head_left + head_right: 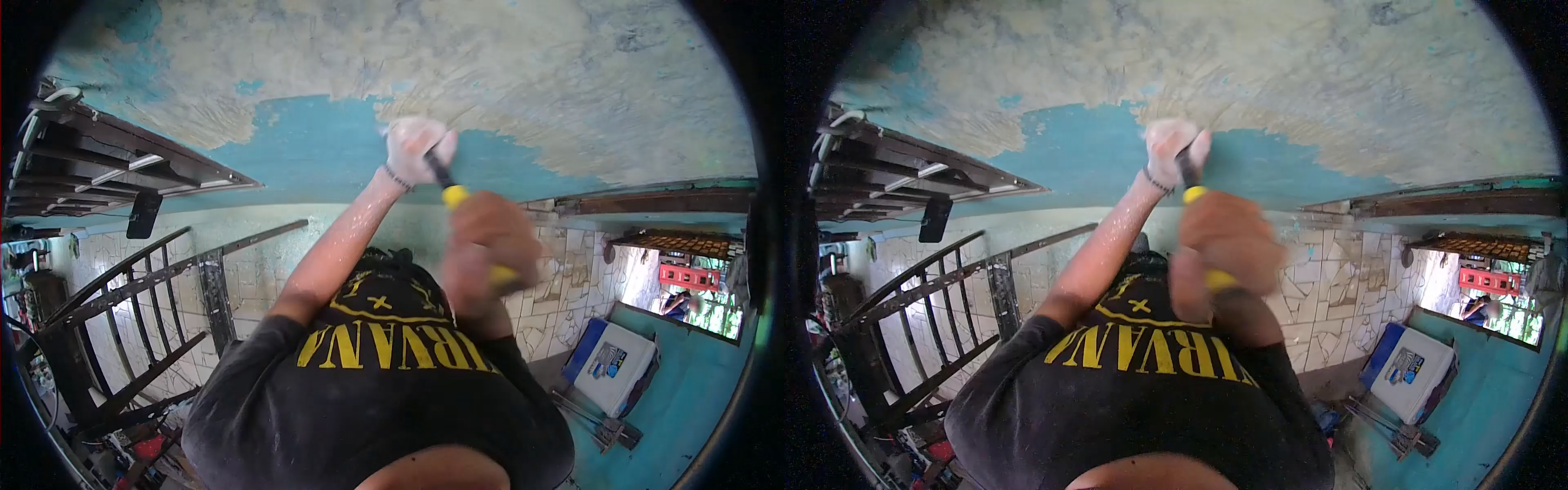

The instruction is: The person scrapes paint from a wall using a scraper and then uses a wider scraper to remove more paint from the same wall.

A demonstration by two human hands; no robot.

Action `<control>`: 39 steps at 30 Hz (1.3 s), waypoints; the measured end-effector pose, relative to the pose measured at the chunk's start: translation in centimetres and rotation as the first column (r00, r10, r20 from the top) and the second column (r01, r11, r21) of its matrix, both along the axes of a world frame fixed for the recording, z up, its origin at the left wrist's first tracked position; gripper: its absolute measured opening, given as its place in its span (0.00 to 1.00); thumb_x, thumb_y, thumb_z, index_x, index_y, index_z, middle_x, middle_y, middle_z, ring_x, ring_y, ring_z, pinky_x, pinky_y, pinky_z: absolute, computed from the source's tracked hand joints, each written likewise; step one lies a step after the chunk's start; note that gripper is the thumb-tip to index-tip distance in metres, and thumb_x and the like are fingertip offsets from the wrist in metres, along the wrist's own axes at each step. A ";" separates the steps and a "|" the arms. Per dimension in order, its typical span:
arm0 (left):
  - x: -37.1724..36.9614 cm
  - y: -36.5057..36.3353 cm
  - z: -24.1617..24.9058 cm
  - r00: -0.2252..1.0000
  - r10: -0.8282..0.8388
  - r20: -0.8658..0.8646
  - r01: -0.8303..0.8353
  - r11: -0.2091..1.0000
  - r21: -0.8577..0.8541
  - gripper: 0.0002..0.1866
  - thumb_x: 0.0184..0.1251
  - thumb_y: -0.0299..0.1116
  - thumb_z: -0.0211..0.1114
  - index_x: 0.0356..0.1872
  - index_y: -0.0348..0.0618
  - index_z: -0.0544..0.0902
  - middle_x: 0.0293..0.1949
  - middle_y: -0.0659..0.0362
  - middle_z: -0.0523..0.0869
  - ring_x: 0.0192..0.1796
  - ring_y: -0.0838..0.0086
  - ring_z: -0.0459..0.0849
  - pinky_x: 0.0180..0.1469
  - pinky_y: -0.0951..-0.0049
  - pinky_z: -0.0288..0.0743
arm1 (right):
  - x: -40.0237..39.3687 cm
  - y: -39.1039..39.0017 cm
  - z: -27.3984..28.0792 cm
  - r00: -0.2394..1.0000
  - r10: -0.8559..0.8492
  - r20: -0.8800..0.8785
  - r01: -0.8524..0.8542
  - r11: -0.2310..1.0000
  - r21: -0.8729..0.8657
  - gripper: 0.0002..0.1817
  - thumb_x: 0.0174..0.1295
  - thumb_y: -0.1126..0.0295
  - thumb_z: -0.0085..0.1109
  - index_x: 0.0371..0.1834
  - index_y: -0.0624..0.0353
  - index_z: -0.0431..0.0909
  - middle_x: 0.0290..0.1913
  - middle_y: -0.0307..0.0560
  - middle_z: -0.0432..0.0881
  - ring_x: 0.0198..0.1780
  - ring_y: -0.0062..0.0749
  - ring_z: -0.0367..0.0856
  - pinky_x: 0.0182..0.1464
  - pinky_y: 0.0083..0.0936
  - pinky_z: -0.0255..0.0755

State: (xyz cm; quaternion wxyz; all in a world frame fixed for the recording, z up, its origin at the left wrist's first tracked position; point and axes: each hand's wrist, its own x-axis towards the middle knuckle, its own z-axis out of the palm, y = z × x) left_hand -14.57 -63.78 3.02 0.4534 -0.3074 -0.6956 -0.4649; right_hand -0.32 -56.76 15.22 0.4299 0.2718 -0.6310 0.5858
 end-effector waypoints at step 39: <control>-0.5 -1.2 0.9 0.984 0.040 -0.172 -0.021 0.993 0.112 0.15 0.54 0.28 0.71 0.17 0.47 0.72 0.16 0.59 0.74 0.18 0.61 0.77 0.23 0.62 0.70 | 1.4 -1.4 0.9 0.966 0.179 -0.188 -0.179 0.984 0.021 0.12 0.56 0.75 0.67 0.28 0.57 0.69 0.21 0.42 0.78 0.18 0.32 0.75 0.24 0.32 0.75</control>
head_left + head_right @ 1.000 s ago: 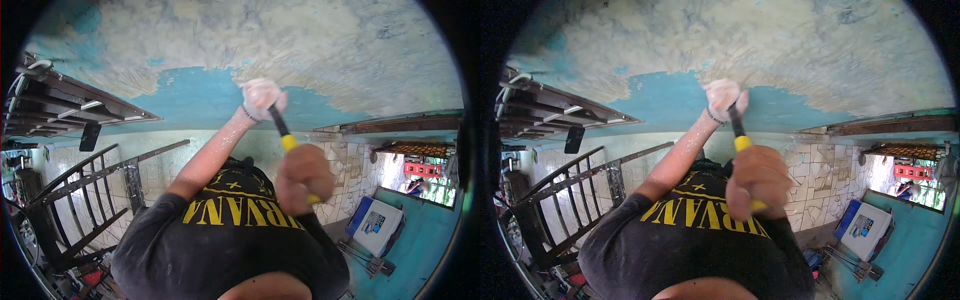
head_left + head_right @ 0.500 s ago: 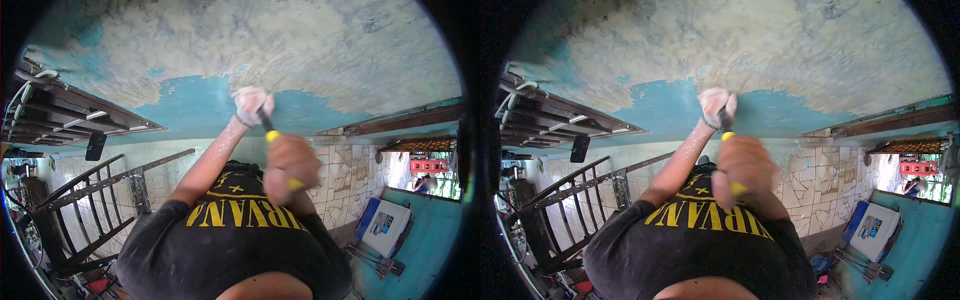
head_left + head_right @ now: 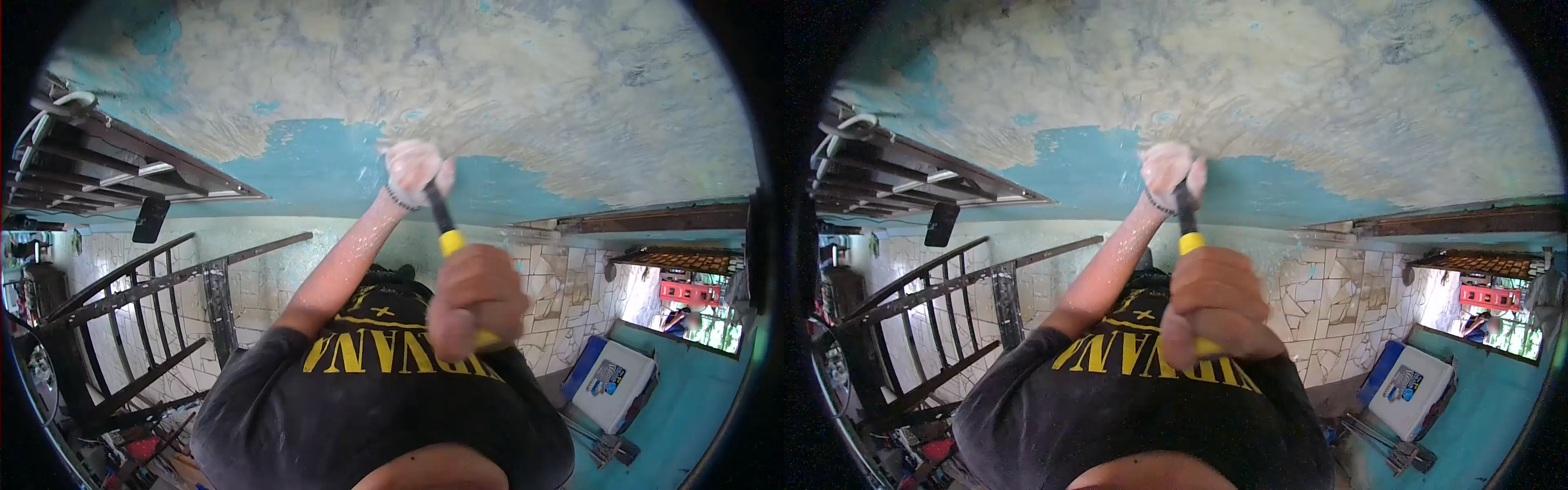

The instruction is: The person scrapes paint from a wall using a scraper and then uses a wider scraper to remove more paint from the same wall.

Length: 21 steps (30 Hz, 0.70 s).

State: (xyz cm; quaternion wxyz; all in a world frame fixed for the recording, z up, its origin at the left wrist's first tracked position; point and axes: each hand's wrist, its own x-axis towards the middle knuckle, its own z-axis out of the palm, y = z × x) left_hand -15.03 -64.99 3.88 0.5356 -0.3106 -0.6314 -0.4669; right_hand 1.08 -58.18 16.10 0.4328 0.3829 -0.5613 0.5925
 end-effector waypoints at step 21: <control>-0.3 -2.3 -6.2 0.960 -0.044 0.276 0.065 0.996 -0.067 0.15 0.59 0.28 0.72 0.19 0.47 0.74 0.18 0.57 0.77 0.20 0.57 0.79 0.27 0.59 0.72 | -3.6 -2.8 -3.0 0.992 -0.096 0.086 0.092 0.994 0.050 0.08 0.56 0.79 0.61 0.26 0.60 0.70 0.19 0.40 0.73 0.17 0.32 0.72 0.20 0.29 0.66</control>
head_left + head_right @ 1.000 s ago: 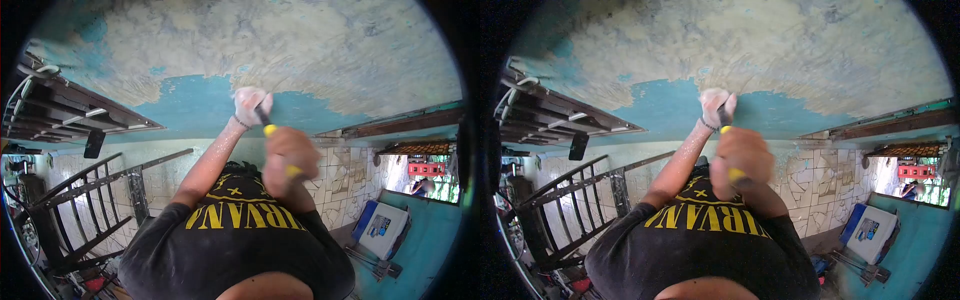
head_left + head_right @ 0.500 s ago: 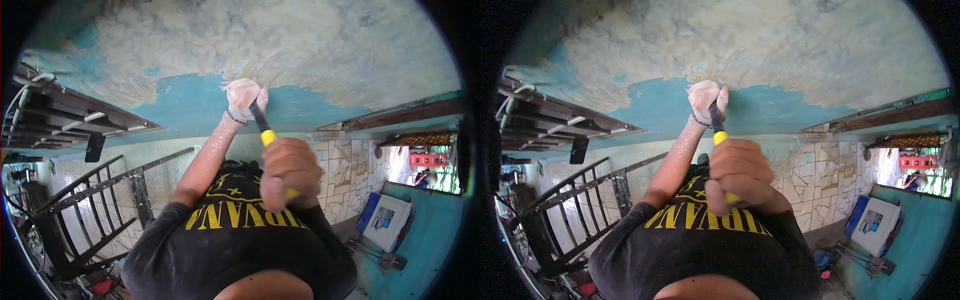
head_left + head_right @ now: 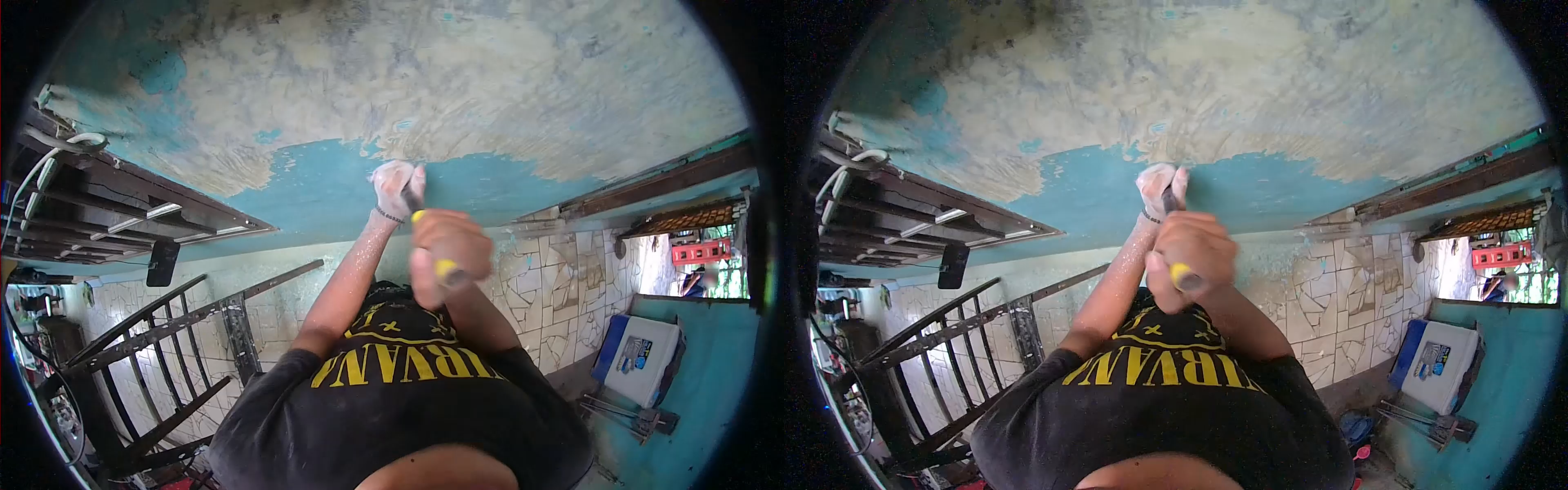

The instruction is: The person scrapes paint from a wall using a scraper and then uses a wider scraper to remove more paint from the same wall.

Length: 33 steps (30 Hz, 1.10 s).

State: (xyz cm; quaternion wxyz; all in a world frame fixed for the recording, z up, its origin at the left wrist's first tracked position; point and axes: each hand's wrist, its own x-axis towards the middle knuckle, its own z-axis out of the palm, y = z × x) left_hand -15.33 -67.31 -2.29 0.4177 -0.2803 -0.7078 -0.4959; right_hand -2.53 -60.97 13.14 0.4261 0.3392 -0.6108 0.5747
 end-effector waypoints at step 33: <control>0.6 -1.4 7.2 0.973 -0.147 -0.176 0.148 0.989 -0.007 0.15 0.59 0.28 0.71 0.20 0.48 0.73 0.16 0.59 0.74 0.17 0.58 0.77 0.22 0.59 0.70 | 3.4 -2.3 4.1 0.984 -0.174 -0.024 0.174 0.985 0.003 0.11 0.58 0.75 0.59 0.24 0.56 0.65 0.18 0.38 0.71 0.14 0.28 0.68 0.20 0.30 0.70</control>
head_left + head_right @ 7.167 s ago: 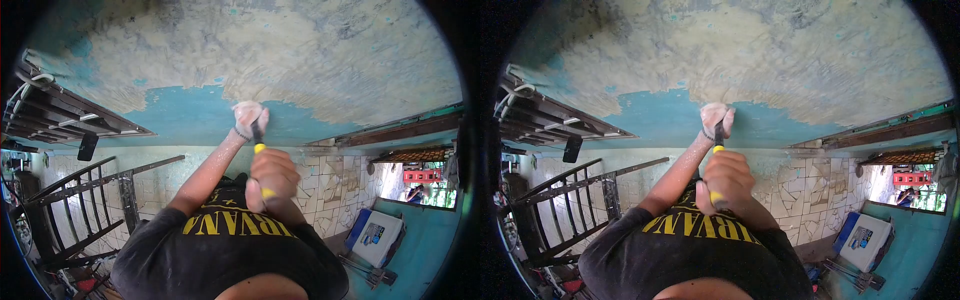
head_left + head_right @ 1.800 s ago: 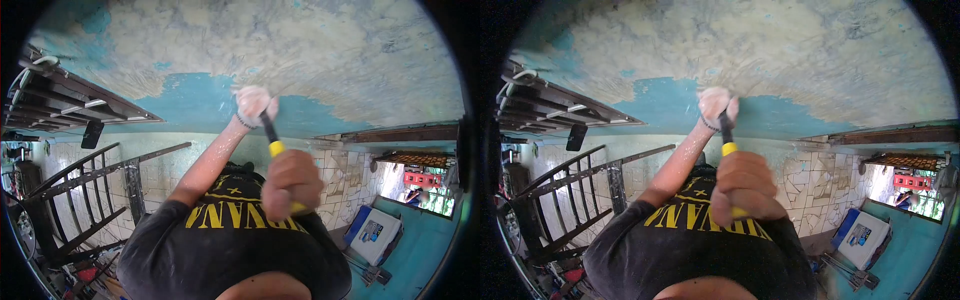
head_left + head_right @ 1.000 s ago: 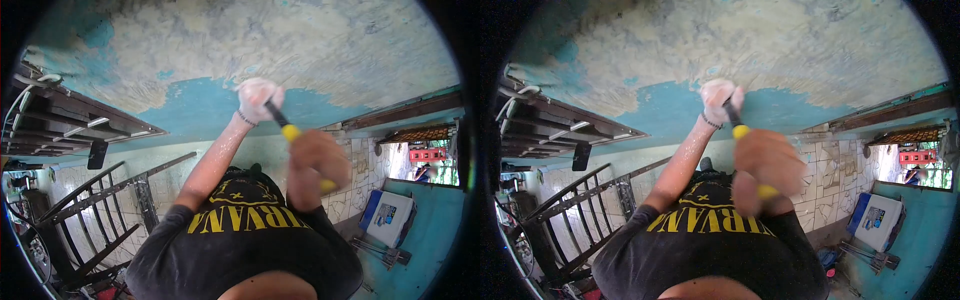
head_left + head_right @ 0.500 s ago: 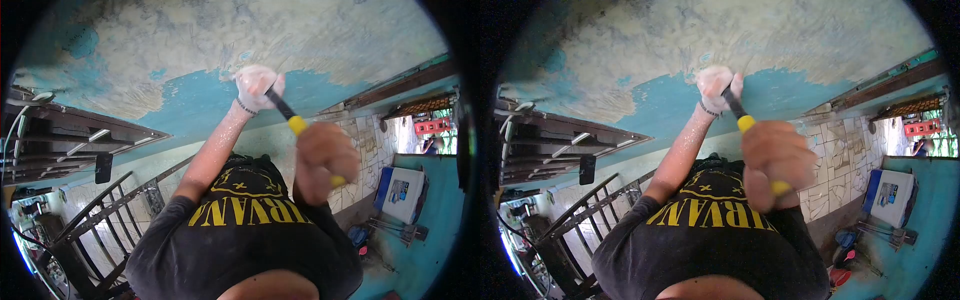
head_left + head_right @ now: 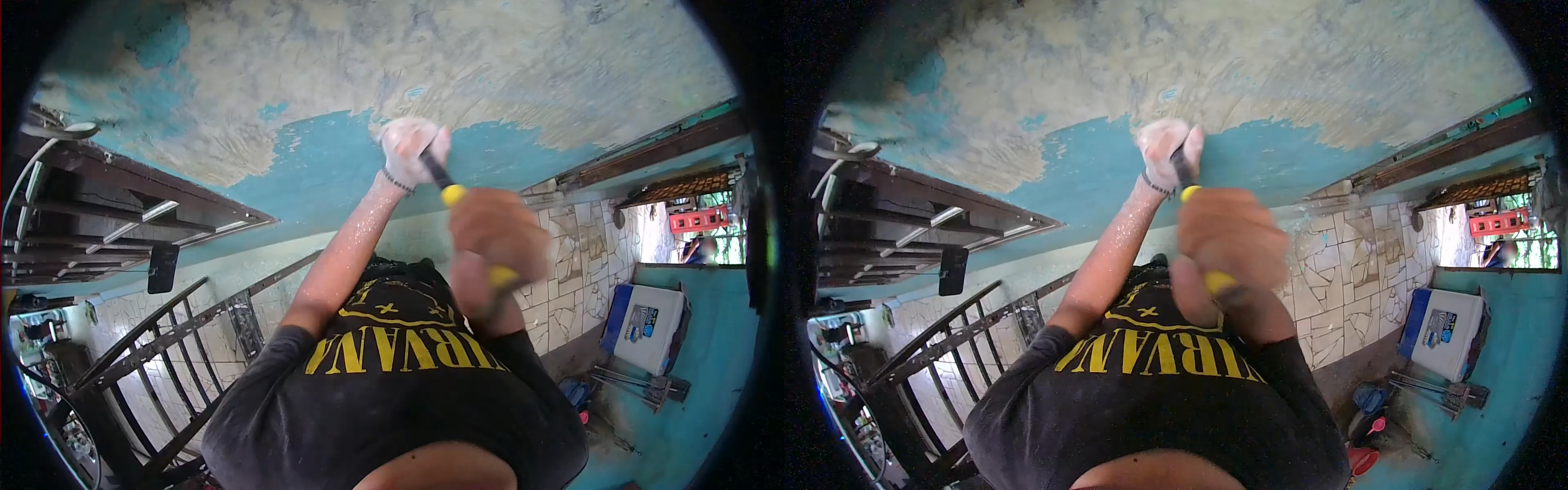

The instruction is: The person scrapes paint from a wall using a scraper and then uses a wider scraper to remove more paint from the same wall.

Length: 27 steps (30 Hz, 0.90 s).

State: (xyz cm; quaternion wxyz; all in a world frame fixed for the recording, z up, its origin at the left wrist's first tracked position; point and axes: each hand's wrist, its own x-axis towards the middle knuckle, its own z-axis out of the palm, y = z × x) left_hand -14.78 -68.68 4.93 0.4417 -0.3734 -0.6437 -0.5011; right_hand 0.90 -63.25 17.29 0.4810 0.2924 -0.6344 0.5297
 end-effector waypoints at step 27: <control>0.0 0.9 -0.7 0.992 -0.111 0.061 0.119 0.982 -0.148 0.16 0.61 0.29 0.72 0.18 0.48 0.74 0.15 0.56 0.73 0.17 0.56 0.76 0.22 0.60 0.68 | -0.6 2.9 -2.6 0.999 0.041 -0.015 -0.041 0.997 -0.060 0.12 0.66 0.69 0.58 0.33 0.56 0.63 0.23 0.42 0.69 0.19 0.28 0.66 0.25 0.28 0.68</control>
